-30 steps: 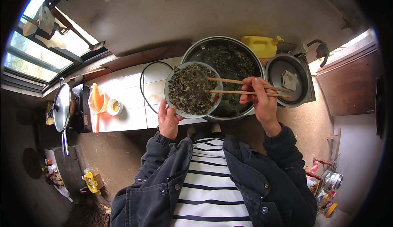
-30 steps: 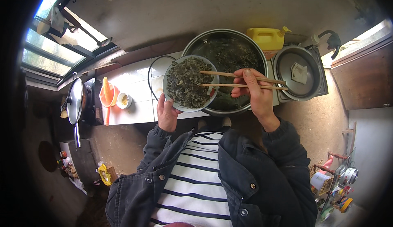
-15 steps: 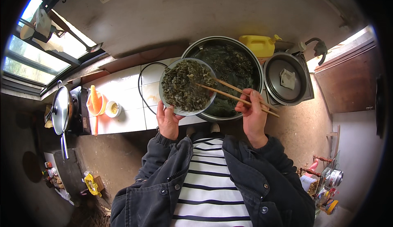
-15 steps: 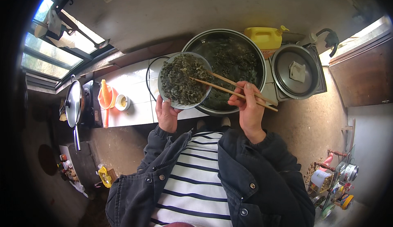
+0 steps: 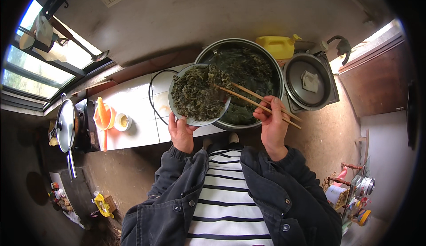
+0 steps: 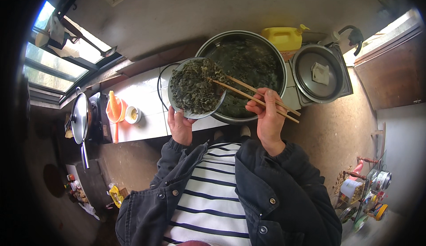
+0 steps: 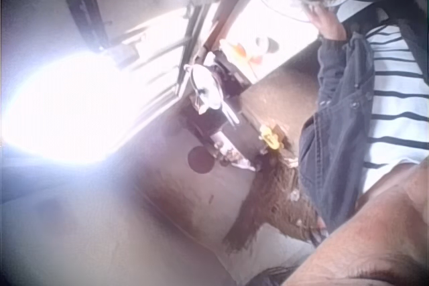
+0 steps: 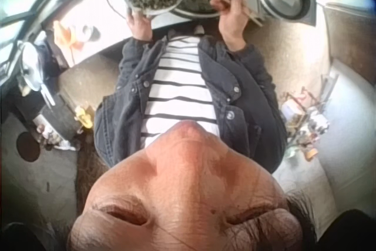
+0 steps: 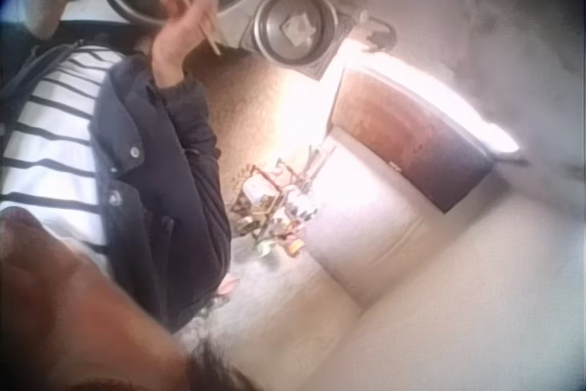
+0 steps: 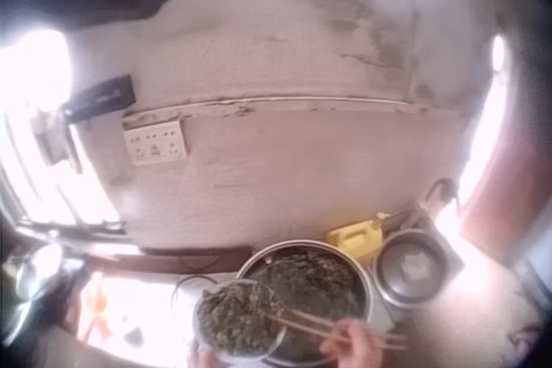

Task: The person uses chopsticks to transfer cooked green vegetables from a large pot into a plate, then into a small bowl. The person places the plate on the counter and continues serving into the bowl.

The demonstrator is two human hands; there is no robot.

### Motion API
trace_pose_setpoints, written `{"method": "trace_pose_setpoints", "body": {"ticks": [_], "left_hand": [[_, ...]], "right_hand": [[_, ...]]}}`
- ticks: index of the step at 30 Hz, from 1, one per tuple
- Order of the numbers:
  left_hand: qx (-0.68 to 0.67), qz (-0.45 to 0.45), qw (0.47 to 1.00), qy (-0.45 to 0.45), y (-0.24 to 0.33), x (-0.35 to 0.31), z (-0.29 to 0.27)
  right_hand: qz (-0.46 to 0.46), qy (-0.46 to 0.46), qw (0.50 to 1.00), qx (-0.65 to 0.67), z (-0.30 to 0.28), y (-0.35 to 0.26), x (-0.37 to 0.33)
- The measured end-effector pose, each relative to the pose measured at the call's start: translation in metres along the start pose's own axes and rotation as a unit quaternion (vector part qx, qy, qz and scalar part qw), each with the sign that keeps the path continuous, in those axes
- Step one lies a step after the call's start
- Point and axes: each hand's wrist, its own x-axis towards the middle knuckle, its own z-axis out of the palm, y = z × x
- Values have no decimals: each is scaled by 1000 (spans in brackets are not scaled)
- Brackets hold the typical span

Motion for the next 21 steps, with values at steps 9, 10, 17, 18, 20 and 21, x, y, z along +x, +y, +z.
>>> {"method": "trace_pose_setpoints", "body": {"ticks": [9,10,17,18,20,21], "left_hand": [[-22,1,1000,21,1,0,-2],[-25,2,999,21,1,0,-2],[-42,-3,999,13,-2,-1,-1],[-42,-5,999,13,-2,-2,-1],[-46,-8,999,15,-3,-2,-1],[-50,-10,999,17,-4,-2,-1]], "right_hand": [[-33,-33,998,-33,-4,-17,-7],[-36,-37,998,-44,-4,-17,-8],[-53,-88,982,-157,2,-10,-18],[-61,-95,979,-168,2,-11,-19],[-69,-107,975,-182,0,-14,-20],[-71,-112,973,-186,-1,-15,-20]]}}
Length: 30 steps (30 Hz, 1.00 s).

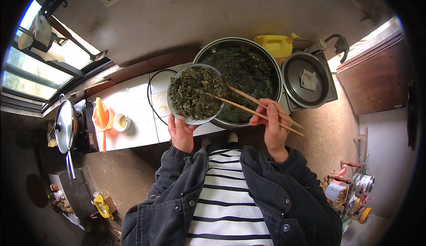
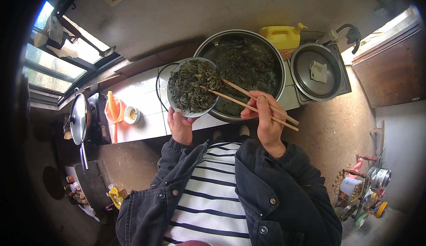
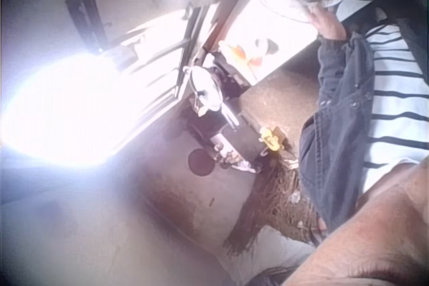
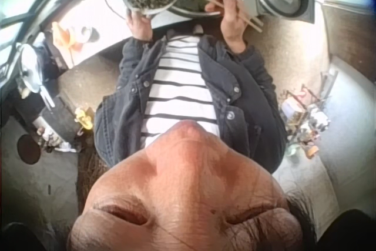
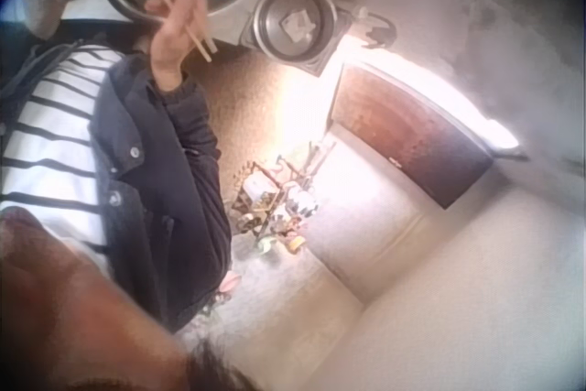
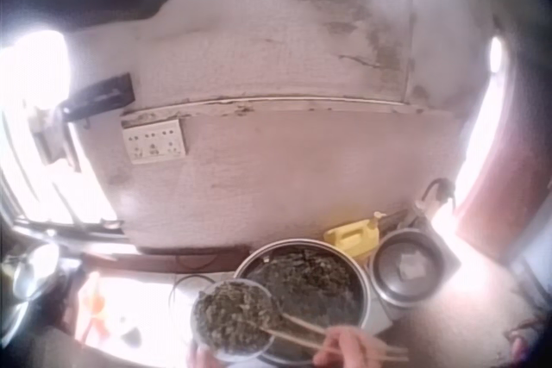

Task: The person uses chopsticks to transfer cooked green vegetables from a large pot into a plate, then into a small bowl. The person places the plate on the counter and continues serving into the bowl.

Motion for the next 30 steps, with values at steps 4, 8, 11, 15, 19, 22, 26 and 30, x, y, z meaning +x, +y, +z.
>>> {"method": "trace_pose_setpoints", "body": {"ticks": [4,8,11,15,19,22,26,30], "left_hand": [[-2,2,1000,7,0,0,1],[-5,3,1000,3,1,0,2],[-6,0,1000,2,3,0,3],[-11,1,1000,3,4,0,4],[-11,0,1000,1,4,0,2],[-5,4,1000,-15,3,1,-1],[26,1,999,-31,2,2,-3],[36,-1,999,-29,2,0,-2]], "right_hand": [[-12,-16,1000,9,-5,-2,1],[-9,-7,1000,1,-12,-6,2],[-11,12,1000,-1,-17,-5,3],[-1,55,997,60,-21,3,7],[42,107,982,148,-24,2,15],[37,80,982,169,-18,-5,19],[17,15,985,169,4,-2,21],[47,-54,995,75,22,12,23]]}}
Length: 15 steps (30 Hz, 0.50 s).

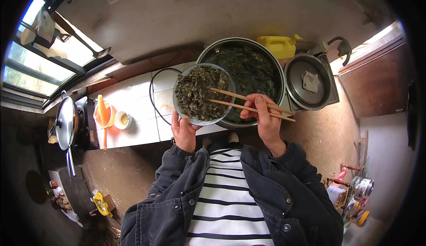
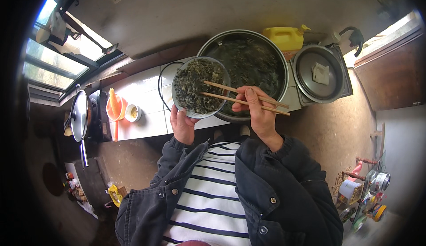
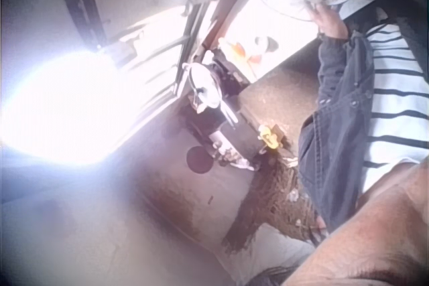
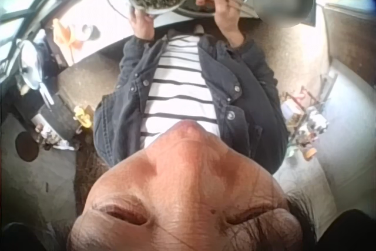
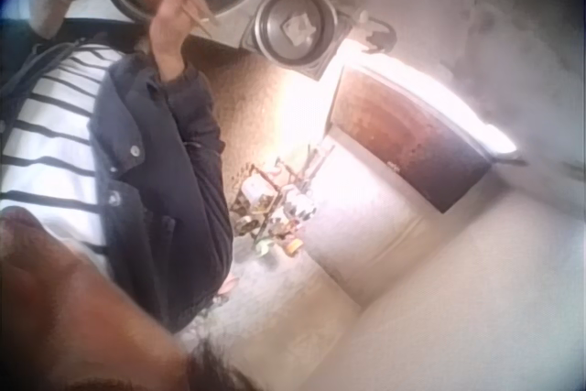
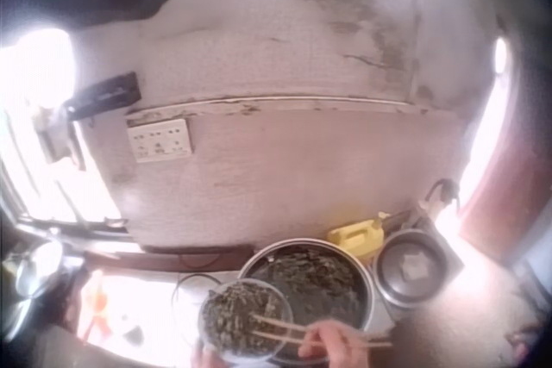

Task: The person uses chopsticks to transfer cooked green vegetables from a large pot into a plate, then into a small bowl. The person places the plate on the counter and continues serving into the bowl.

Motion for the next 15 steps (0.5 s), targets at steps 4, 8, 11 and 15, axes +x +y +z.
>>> {"method": "trace_pose_setpoints", "body": {"ticks": [4,8,11,15], "left_hand": [[-3,3,1000,0,2,-2,1],[2,-4,1000,14,3,0,3],[0,-7,1000,17,4,1,4],[11,-6,1000,17,5,1,4]], "right_hand": [[-22,-25,999,-31,-3,-5,-3],[-98,-55,988,-111,-11,-21,-4],[-93,-45,991,-82,-14,-29,-6],[-100,-16,992,-74,-18,-33,-11]]}}
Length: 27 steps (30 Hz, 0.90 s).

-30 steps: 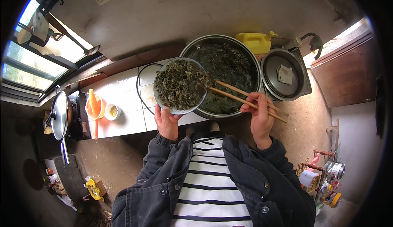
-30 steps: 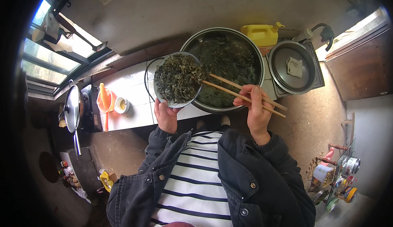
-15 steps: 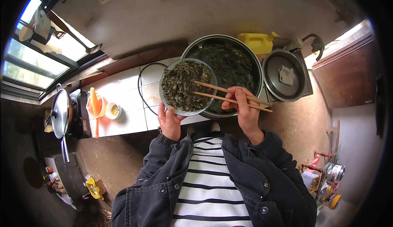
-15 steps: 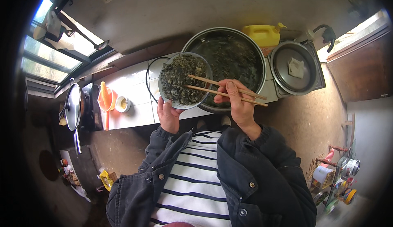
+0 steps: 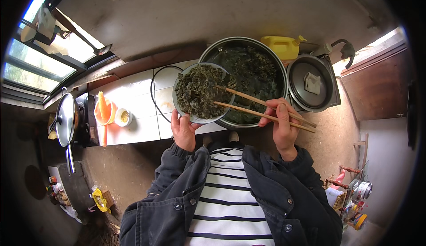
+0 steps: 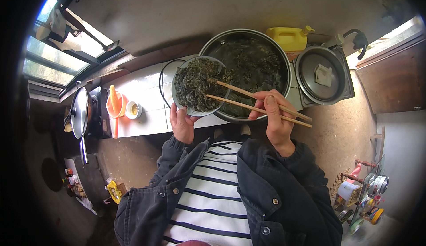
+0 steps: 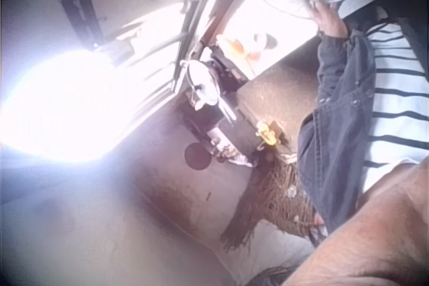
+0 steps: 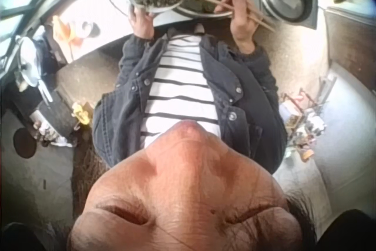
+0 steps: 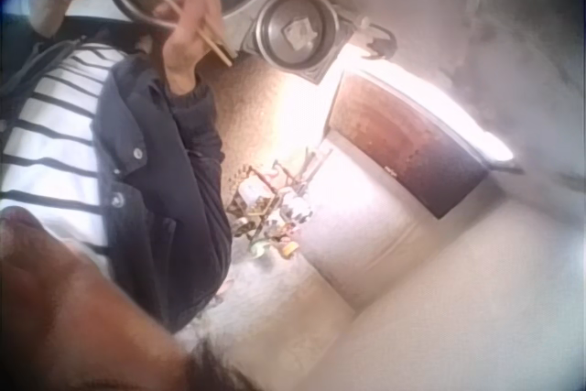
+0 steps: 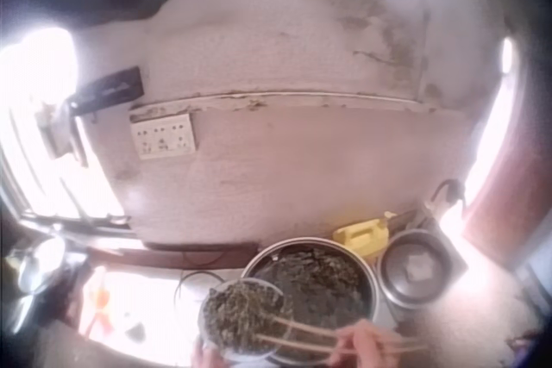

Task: The person uses chopsticks to transfer cooked green vegetables from a large pot into a plate, then into a small bowl. The person places the plate on the counter and continues serving into the bowl.

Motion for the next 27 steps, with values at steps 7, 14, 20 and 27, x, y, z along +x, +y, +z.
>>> {"method": "trace_pose_setpoints", "body": {"ticks": [7,14,20,27], "left_hand": [[21,-3,1000,4,-1,2,2],[36,-12,998,40,1,-1,4],[19,-3,999,41,0,0,7],[24,17,999,37,-4,3,4]], "right_hand": [[15,-22,999,-31,7,10,3],[57,3,997,42,0,13,0],[51,103,988,99,-10,17,0],[-1,125,990,-61,-18,24,-6]]}}
